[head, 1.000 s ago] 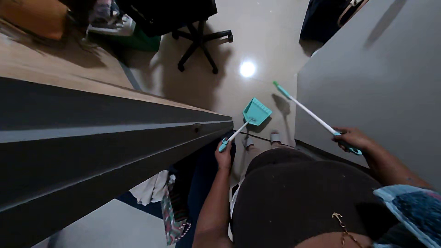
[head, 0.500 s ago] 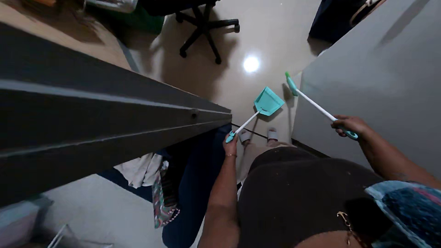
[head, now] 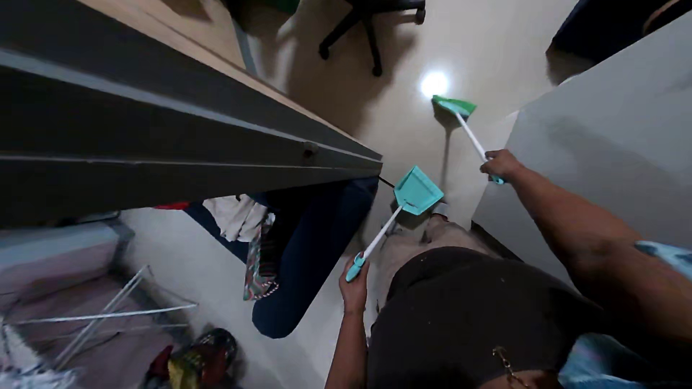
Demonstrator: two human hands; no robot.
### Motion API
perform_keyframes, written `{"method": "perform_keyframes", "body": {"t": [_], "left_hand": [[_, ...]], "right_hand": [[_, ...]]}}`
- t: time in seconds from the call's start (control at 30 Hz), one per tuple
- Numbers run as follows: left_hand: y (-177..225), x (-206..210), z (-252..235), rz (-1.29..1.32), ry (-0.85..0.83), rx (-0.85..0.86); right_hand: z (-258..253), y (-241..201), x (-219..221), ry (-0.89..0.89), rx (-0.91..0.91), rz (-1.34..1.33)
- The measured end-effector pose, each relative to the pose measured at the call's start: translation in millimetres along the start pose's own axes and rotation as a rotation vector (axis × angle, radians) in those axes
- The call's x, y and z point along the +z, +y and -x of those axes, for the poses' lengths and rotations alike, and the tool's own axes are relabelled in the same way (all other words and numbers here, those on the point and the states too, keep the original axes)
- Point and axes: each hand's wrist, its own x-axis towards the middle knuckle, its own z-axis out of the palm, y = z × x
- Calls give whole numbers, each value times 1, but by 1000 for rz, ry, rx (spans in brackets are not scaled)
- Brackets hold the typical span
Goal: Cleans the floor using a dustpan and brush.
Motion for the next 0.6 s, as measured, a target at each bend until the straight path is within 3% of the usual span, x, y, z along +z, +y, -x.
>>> {"method": "perform_keyframes", "body": {"t": [0.17, 0.3, 0.4, 0.6], "left_hand": [[-31, -28, 25, -53, 62, -67], [-61, -52, 24, -49, 109, -103], [-77, -63, 24, -31, 135, -135], [-99, -77, 26, -10, 182, -108]], "right_hand": [[18, 0, 78, -201, -168, 540], [67, 15, 114, -360, -166, 815], [99, 22, 106, -387, -169, 895], [141, -14, 44, -343, -185, 777]]}}
